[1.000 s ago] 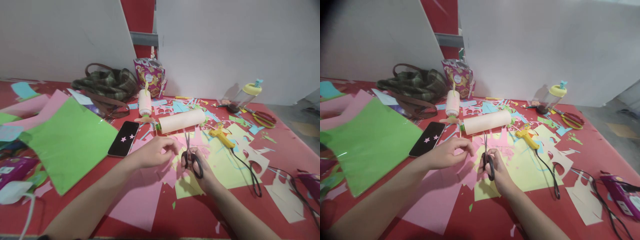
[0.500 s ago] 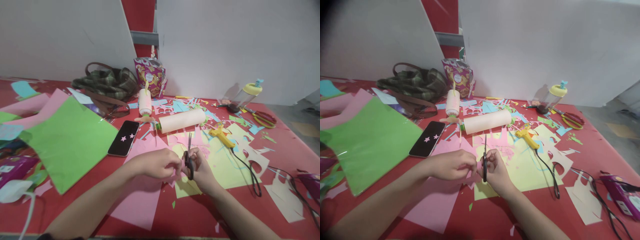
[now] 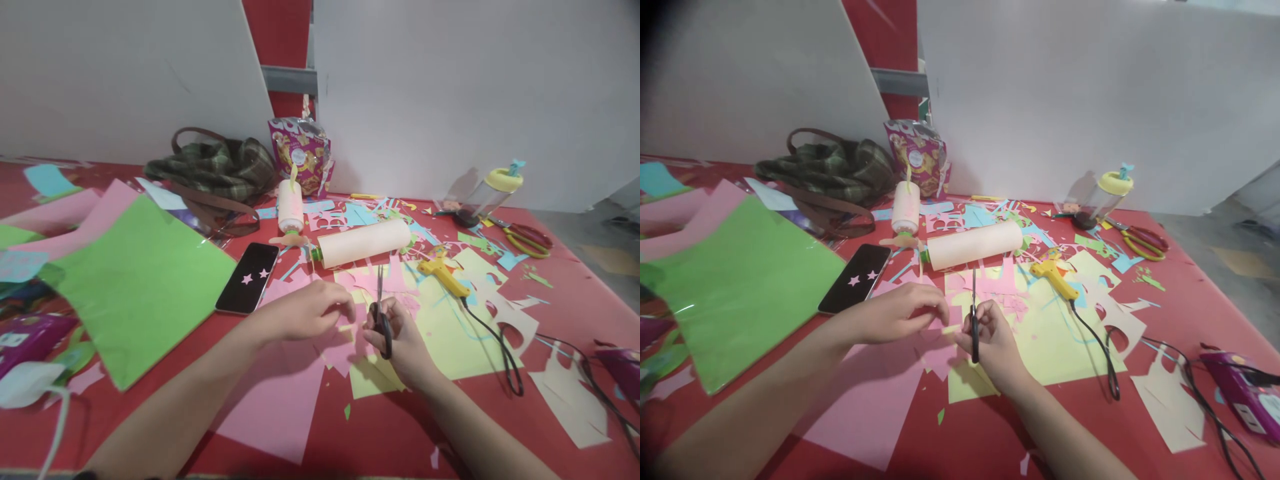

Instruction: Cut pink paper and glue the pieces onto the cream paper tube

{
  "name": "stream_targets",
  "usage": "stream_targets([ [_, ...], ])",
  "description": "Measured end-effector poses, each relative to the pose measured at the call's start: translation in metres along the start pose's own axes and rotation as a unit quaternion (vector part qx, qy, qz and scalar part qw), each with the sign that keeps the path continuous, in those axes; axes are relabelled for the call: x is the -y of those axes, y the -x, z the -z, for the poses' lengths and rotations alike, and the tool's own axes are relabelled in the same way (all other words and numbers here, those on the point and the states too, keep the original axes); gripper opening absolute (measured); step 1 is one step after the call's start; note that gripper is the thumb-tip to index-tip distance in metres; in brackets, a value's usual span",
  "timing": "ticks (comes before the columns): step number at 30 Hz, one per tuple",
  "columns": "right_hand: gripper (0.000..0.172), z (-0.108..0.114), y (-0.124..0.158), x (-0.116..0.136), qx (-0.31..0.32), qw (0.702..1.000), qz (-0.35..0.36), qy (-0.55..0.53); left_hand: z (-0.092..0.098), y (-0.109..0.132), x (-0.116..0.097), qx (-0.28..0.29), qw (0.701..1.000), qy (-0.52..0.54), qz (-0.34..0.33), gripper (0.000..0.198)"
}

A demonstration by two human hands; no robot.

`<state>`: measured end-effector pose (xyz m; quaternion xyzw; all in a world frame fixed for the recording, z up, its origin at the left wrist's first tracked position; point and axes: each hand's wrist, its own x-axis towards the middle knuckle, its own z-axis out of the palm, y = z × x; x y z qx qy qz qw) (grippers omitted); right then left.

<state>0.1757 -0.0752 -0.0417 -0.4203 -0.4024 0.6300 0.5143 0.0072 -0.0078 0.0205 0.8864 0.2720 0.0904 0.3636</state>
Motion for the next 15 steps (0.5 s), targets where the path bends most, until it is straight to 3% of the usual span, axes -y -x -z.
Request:
stream_targets([
  [9, 0.037, -0.001, 0.003, -0.004, 0.120, 0.989, -0.045, -0.074, 0.027, 0.011, -0.002, -0.113, 0.991, -0.040, 0.057, 0.027],
  [15, 0.035, 0.002, 0.005, -0.001, 0.185, 0.979, -0.059, -0.056, 0.025, 0.010, -0.003, -0.119, 0.992, -0.021, 0.046, 0.028],
])
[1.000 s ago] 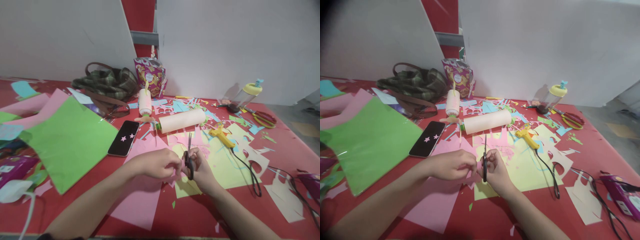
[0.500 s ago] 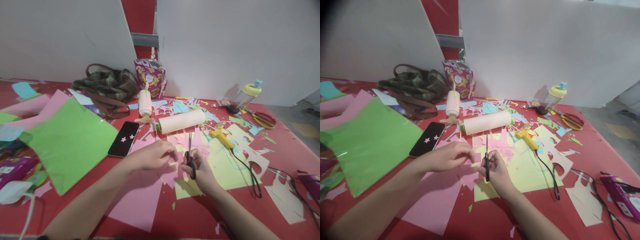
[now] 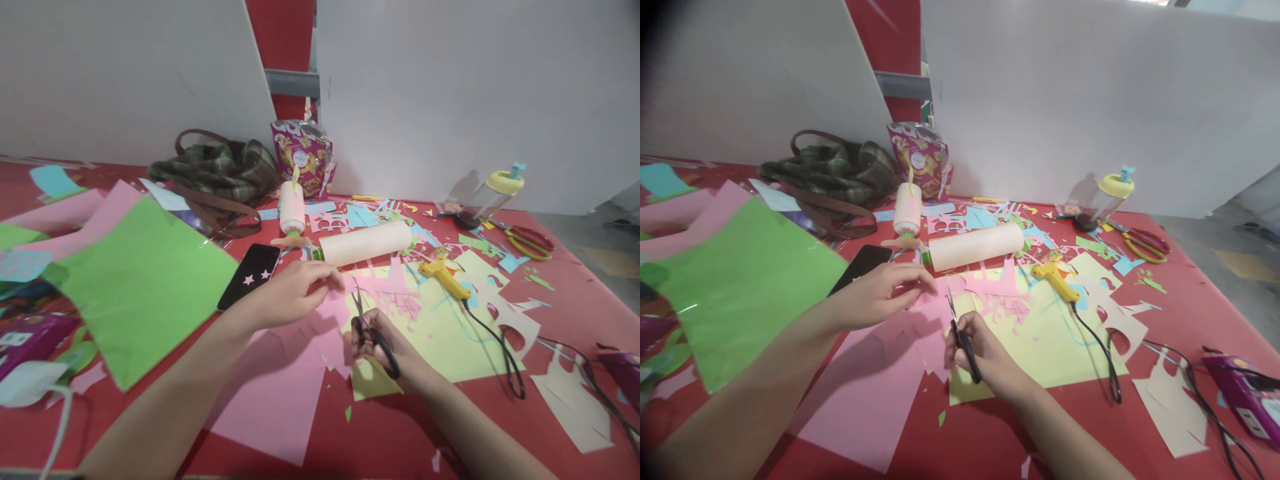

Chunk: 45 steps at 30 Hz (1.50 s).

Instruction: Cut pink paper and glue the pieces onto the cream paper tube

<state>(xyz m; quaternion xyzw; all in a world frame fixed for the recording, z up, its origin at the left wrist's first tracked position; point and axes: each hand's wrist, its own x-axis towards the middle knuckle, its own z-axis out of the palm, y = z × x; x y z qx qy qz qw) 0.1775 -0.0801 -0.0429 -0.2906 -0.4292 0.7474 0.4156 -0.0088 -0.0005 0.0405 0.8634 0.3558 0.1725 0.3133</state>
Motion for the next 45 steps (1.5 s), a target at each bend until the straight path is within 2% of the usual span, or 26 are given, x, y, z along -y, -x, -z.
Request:
stream_targets([
  [7, 0.036, -0.001, 0.001, 0.001, 0.029, 0.999, -0.001, -0.033, -0.006, -0.001, -0.002, 0.015, 0.999, 0.030, -0.036, 0.029],
  [22, 0.037, -0.003, 0.001, 0.003, 0.033, 0.998, -0.001, -0.056, -0.007, -0.001, -0.004, 0.017, 0.999, 0.035, -0.031, 0.030],
  [45, 0.032, -0.007, 0.000, 0.007, -0.004, 1.000, 0.003, 0.023, -0.007, -0.001, -0.003, 0.014, 0.999, 0.032, -0.037, 0.031],
])
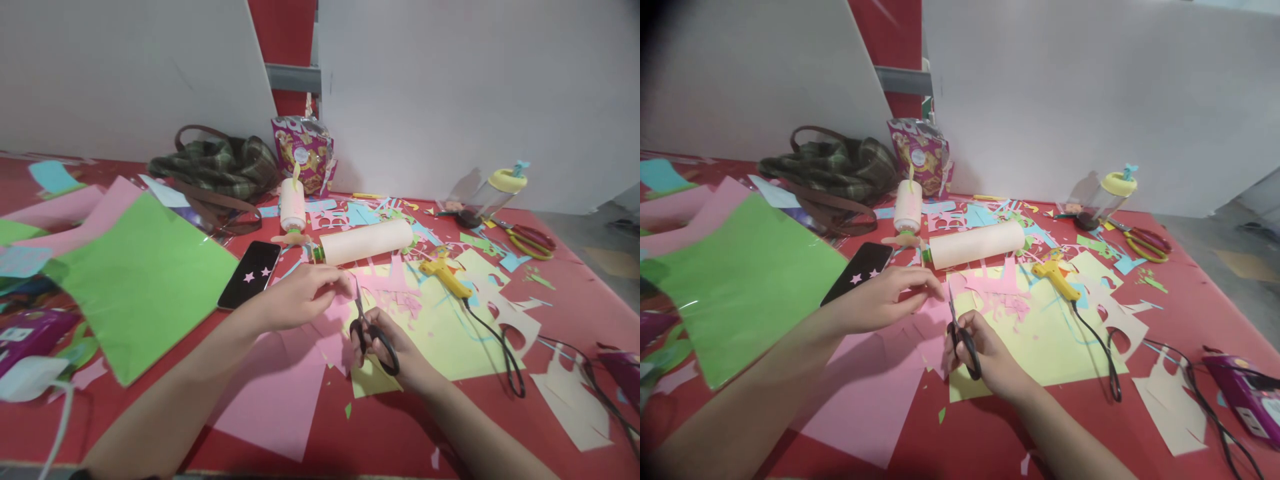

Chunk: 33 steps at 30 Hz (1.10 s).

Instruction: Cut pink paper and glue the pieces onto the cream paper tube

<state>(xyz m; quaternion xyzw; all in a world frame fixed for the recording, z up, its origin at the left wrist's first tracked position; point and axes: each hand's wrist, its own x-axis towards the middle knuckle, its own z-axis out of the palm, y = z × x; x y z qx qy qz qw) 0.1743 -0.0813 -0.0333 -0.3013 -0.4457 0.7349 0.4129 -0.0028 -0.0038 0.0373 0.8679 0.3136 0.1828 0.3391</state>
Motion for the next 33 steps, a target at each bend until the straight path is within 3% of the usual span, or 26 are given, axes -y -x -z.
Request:
stream_targets([
  [33, 0.038, -0.0005, -0.0015, -0.0039, -0.061, 0.998, -0.017, 0.010, 0.0010, -0.0006, 0.0031, 0.011, 1.000, 0.003, 0.016, 0.028],
])
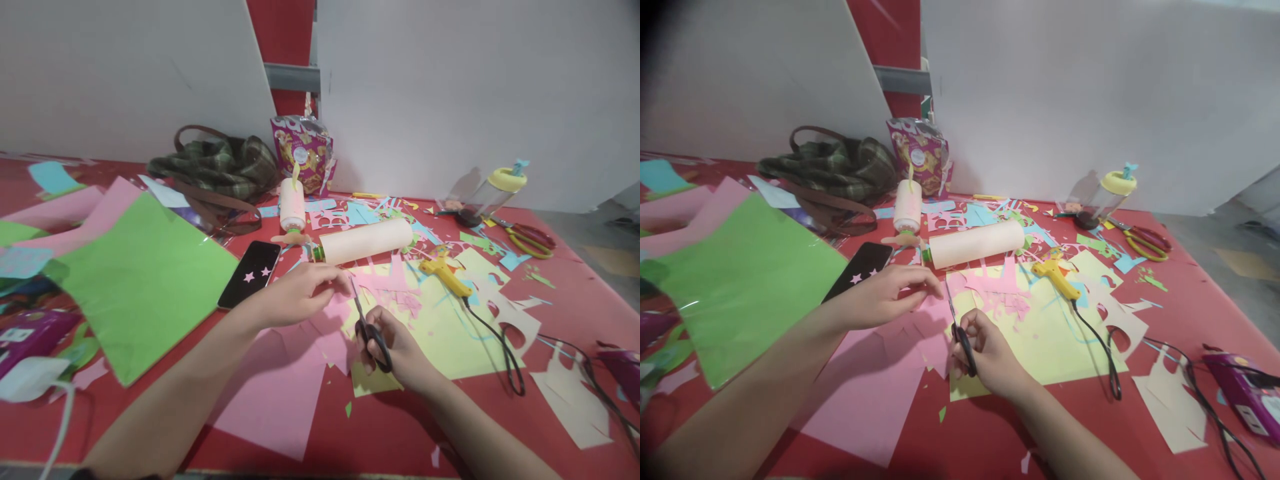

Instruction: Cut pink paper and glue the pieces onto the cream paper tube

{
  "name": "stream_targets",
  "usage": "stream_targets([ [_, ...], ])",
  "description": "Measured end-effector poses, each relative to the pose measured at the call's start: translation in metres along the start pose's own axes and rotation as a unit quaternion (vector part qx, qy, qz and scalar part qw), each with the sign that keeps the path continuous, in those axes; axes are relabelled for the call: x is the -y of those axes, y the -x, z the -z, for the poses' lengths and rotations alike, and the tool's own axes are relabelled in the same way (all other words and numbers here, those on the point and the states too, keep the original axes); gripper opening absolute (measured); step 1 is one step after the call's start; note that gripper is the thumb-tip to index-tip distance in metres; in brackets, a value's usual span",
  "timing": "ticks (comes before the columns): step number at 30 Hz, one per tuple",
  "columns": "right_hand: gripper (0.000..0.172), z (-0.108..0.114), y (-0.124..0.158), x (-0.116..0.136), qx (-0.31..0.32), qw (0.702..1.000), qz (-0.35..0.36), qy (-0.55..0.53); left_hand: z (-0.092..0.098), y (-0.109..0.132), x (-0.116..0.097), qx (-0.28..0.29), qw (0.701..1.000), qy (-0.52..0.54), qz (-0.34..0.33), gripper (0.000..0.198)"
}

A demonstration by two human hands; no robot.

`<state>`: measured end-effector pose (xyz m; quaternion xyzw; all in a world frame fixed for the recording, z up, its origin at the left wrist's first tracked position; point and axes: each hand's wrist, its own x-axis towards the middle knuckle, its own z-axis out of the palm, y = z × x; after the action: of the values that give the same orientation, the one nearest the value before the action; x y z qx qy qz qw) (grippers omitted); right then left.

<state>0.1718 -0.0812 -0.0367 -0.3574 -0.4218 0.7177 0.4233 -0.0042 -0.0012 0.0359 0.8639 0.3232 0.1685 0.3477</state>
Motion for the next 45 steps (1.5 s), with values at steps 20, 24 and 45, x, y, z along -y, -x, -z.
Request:
stream_targets([
  [20, 0.038, 0.005, -0.003, -0.002, -0.060, 0.995, 0.070, -0.035, 0.001, 0.002, -0.001, -0.002, 1.000, 0.000, 0.005, 0.024],
  [24, 0.033, 0.003, -0.002, -0.001, -0.070, 0.994, 0.075, -0.030, 0.002, 0.002, -0.002, 0.007, 1.000, 0.011, 0.013, 0.018],
  [45, 0.019, 0.021, -0.006, -0.013, -0.239, 0.716, 0.126, 0.644, 0.014, 0.010, 0.020, -0.003, 0.982, -0.145, 0.119, 0.009],
])
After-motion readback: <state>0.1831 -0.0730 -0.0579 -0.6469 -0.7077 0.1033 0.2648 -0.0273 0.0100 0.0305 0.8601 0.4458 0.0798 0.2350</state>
